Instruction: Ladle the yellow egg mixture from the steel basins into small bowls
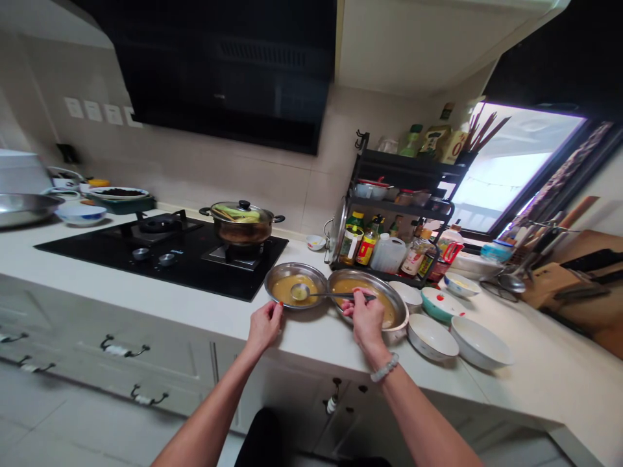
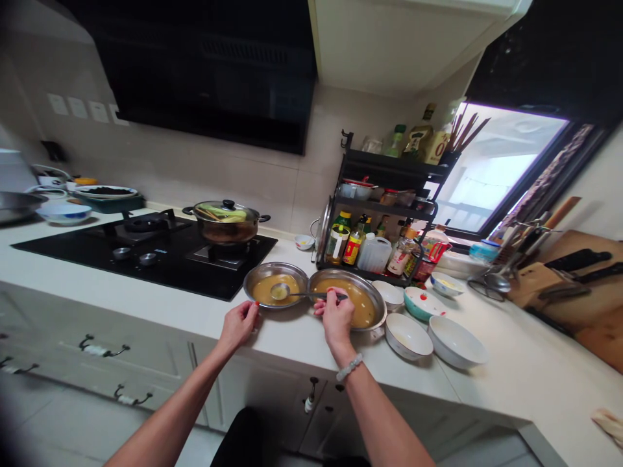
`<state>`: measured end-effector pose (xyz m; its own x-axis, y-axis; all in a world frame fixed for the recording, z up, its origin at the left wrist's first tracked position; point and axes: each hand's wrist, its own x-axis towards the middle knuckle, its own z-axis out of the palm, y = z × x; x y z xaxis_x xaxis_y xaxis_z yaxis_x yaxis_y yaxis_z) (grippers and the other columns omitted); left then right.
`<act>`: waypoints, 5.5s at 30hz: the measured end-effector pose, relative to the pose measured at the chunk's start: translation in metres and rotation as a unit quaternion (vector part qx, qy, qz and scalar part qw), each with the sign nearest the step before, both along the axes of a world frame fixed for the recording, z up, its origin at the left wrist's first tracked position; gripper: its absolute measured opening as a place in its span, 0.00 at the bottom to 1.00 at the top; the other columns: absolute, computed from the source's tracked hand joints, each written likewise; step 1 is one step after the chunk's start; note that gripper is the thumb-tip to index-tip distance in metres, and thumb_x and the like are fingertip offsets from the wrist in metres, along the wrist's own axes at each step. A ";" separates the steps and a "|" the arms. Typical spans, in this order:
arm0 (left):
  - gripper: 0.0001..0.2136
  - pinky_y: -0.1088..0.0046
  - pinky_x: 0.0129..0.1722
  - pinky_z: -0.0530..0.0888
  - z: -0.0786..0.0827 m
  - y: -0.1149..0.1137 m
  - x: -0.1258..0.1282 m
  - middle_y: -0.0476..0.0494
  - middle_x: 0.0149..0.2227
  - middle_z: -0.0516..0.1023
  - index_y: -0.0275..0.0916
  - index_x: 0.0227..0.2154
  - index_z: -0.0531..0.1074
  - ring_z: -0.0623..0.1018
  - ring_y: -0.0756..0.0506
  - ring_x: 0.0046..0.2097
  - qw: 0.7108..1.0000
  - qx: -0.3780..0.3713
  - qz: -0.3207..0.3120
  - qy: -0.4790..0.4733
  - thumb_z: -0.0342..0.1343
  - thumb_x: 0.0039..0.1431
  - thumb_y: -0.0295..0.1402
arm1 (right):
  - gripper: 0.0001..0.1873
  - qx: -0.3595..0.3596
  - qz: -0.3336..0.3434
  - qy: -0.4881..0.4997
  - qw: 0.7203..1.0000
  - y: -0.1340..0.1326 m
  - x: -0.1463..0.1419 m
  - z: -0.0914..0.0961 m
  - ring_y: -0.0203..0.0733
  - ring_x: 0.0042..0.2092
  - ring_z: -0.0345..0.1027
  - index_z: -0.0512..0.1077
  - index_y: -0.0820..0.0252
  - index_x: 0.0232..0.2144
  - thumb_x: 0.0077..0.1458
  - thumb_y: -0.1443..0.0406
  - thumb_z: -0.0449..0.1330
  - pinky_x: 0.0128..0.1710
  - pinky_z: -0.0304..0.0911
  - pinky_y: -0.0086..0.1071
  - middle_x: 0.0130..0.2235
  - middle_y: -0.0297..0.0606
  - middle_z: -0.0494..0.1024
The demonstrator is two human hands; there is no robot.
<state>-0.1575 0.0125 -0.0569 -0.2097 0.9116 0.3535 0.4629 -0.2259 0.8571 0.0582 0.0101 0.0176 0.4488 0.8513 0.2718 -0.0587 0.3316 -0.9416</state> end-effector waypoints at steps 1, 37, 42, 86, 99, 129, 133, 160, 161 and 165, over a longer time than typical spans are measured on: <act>0.19 0.75 0.24 0.61 0.000 0.000 0.000 0.50 0.16 0.69 0.39 0.18 0.64 0.68 0.50 0.21 1.000 0.000 0.001 0.000 0.43 0.58 0.45 | 0.15 0.000 0.001 0.007 1.000 -0.001 0.000 0.002 0.38 0.17 0.67 0.68 0.62 0.31 0.47 0.56 0.60 0.13 0.61 0.25 0.16 0.32 0.72; 0.17 0.75 0.23 0.62 0.003 -0.001 0.000 0.49 0.16 0.70 0.39 0.18 0.67 0.68 0.49 0.22 1.000 0.006 0.009 0.011 0.45 0.55 0.44 | 0.13 0.189 -0.149 -0.333 0.912 -0.064 0.115 0.028 0.38 0.25 0.69 0.72 0.59 0.37 0.55 0.58 0.56 0.28 0.68 0.35 0.29 0.37 0.75; 0.17 0.75 0.23 0.62 0.002 -0.001 0.000 0.49 0.16 0.70 0.39 0.18 0.67 0.68 0.49 0.21 1.000 0.008 0.005 0.010 0.45 0.56 0.43 | 0.10 0.213 -0.108 -0.337 0.911 -0.069 0.096 0.027 0.39 0.27 0.70 0.73 0.57 0.35 0.53 0.59 0.57 0.29 0.69 0.35 0.31 0.37 0.75; 0.18 0.75 0.23 0.62 0.001 -0.001 0.000 0.49 0.17 0.70 0.40 0.19 0.65 0.68 0.49 0.22 1.000 0.011 0.004 0.010 0.44 0.57 0.44 | 0.15 0.019 -0.061 0.055 0.996 -0.033 0.055 0.038 0.36 0.17 0.66 0.67 0.62 0.28 0.40 0.58 0.64 0.13 0.58 0.25 0.16 0.31 0.71; 0.18 0.75 0.24 0.62 0.002 -0.001 0.000 0.50 0.16 0.69 0.40 0.18 0.65 0.68 0.49 0.22 1.000 0.009 0.004 0.017 0.43 0.57 0.45 | 0.11 0.194 -0.145 -0.342 0.908 -0.061 0.108 0.029 0.37 0.23 0.69 0.71 0.62 0.38 0.57 0.61 0.54 0.24 0.68 0.32 0.25 0.36 0.75; 0.18 0.76 0.24 0.62 -0.002 0.001 0.000 0.51 0.17 0.69 0.39 0.18 0.63 0.67 0.50 0.22 1.000 0.008 -0.003 -0.001 0.44 0.58 0.44 | 0.15 -0.001 0.014 -0.084 0.996 -0.008 -0.013 -0.004 0.37 0.17 0.68 0.66 0.62 0.33 0.52 0.55 0.55 0.15 0.63 0.26 0.16 0.31 0.72; 0.18 0.76 0.24 0.62 -0.001 0.000 0.000 0.51 0.17 0.69 0.39 0.19 0.64 0.68 0.50 0.22 1.000 0.009 -0.002 -0.001 0.44 0.58 0.44 | 0.14 0.000 0.009 -0.037 0.999 -0.008 -0.006 -0.001 0.37 0.17 0.68 0.66 0.62 0.32 0.49 0.57 0.57 0.14 0.63 0.26 0.17 0.32 0.73; 0.17 0.75 0.24 0.63 0.000 -0.001 0.000 0.49 0.17 0.71 0.39 0.19 0.67 0.69 0.49 0.22 1.000 0.006 0.002 0.005 0.44 0.57 0.44 | 0.14 0.060 -0.141 -0.005 0.988 -0.030 0.082 0.042 0.38 0.17 0.65 0.67 0.61 0.30 0.43 0.58 0.62 0.13 0.59 0.27 0.16 0.31 0.71; 0.17 0.75 0.23 0.63 0.000 -0.001 0.000 0.49 0.17 0.71 0.39 0.19 0.67 0.69 0.49 0.22 1.000 0.007 0.003 0.007 0.44 0.57 0.44 | 0.15 0.061 -0.147 -0.032 0.987 -0.031 0.086 0.039 0.38 0.17 0.66 0.67 0.62 0.32 0.44 0.57 0.61 0.14 0.61 0.28 0.16 0.31 0.71; 0.17 0.75 0.23 0.63 0.000 -0.001 -0.001 0.49 0.17 0.71 0.39 0.19 0.67 0.69 0.49 0.22 1.000 0.010 0.005 0.011 0.44 0.56 0.44 | 0.17 0.094 -0.159 -0.181 0.966 -0.041 0.098 0.029 0.39 0.19 0.68 0.69 0.63 0.37 0.52 0.55 0.57 0.20 0.66 0.32 0.21 0.34 0.73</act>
<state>-0.1581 0.0117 -0.0565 -0.2102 0.9023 0.3765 0.4837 -0.2387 0.8421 0.1562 -0.0305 0.0466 0.5267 0.6067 0.5954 0.3954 0.4453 -0.8034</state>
